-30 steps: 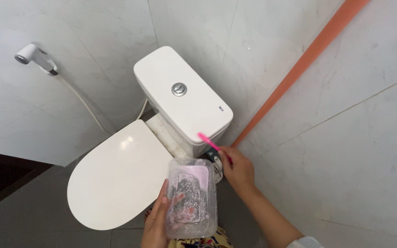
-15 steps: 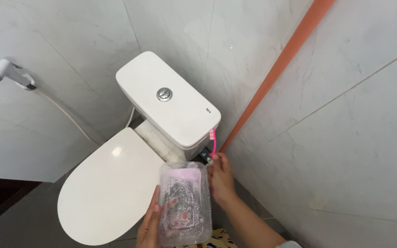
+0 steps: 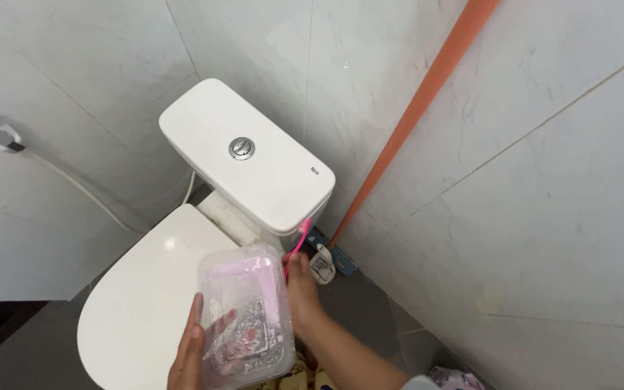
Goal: The person cleans the toilet tank and seat using a pink toothbrush and a spray bottle. They scrub the tank lid, the junction between the tank and seat, and rinse the area with a handheld bidet sprayer.
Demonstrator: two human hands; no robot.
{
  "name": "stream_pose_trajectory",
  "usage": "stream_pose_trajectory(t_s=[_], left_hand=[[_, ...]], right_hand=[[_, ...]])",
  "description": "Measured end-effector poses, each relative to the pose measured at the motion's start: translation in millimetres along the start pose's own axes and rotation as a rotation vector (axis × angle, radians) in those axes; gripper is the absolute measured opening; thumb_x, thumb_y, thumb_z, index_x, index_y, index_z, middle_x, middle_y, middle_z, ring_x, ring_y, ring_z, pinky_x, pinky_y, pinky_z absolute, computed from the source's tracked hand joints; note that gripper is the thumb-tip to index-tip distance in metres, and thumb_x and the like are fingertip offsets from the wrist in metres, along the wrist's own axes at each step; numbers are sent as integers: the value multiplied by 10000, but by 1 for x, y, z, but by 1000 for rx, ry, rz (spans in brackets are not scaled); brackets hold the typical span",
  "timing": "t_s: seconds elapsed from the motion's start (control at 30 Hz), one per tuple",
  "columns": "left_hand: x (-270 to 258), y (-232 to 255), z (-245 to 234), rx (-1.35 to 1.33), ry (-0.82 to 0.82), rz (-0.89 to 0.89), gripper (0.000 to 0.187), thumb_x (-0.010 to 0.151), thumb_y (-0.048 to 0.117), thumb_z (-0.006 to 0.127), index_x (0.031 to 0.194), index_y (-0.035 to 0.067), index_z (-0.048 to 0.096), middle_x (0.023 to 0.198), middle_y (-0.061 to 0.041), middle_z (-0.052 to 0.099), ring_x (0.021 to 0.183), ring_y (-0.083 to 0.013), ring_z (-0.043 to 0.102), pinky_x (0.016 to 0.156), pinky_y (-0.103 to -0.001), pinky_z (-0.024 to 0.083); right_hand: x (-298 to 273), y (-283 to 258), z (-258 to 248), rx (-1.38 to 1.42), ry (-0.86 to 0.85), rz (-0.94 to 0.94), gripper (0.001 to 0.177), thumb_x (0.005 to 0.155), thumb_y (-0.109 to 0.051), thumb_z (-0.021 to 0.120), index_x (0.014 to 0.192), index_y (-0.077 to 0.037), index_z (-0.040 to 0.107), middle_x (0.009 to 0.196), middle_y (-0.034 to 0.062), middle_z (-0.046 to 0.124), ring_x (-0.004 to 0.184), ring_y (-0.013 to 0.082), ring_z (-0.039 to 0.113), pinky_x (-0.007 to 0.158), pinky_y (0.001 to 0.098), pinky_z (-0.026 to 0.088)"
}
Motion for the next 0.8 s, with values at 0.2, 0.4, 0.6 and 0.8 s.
stream_pose_trajectory(t_s=[0.2,0.4,0.6,0.8], left_hand=[[-7,15,15,108,1,-137,710,1006,541,335,1653,283,198,1472,-247,529,1312,-427,595,1086,-570,501],[1,19,10,121,-33,-112,767,984,574,379,1659,268,182,1478,-254,520,1361,-408,548,1142,-549,428],[8,19,-8,144,12,-89,756,957,522,366,1631,222,200,1467,-271,537,1378,-398,534,1130,-544,441],[18,13,-8,11,6,-70,726,976,491,379,1608,176,213,1432,-330,538,1340,-442,560,1098,-571,474]], right_hand=[[14,-43,9,169,56,140,413,1050,-432,319,1158,-102,541,1128,77,656,1015,210,691,870,358,624],[19,-16,21,284,-47,62,342,1094,-394,423,1213,-101,552,1148,113,651,983,208,675,874,364,587],[59,-67,-4,296,99,68,350,1079,-390,350,989,-88,502,714,69,514,591,228,509,634,447,577],[22,-24,4,282,104,85,328,1132,-374,398,1028,-87,519,719,42,522,605,163,544,579,346,487]])
Point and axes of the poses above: each hand's wrist, its own x-axis towards the middle knuckle, its own z-axis out of the palm, y = z × x, the point moved 4 cm from there along x, towards the middle knuckle
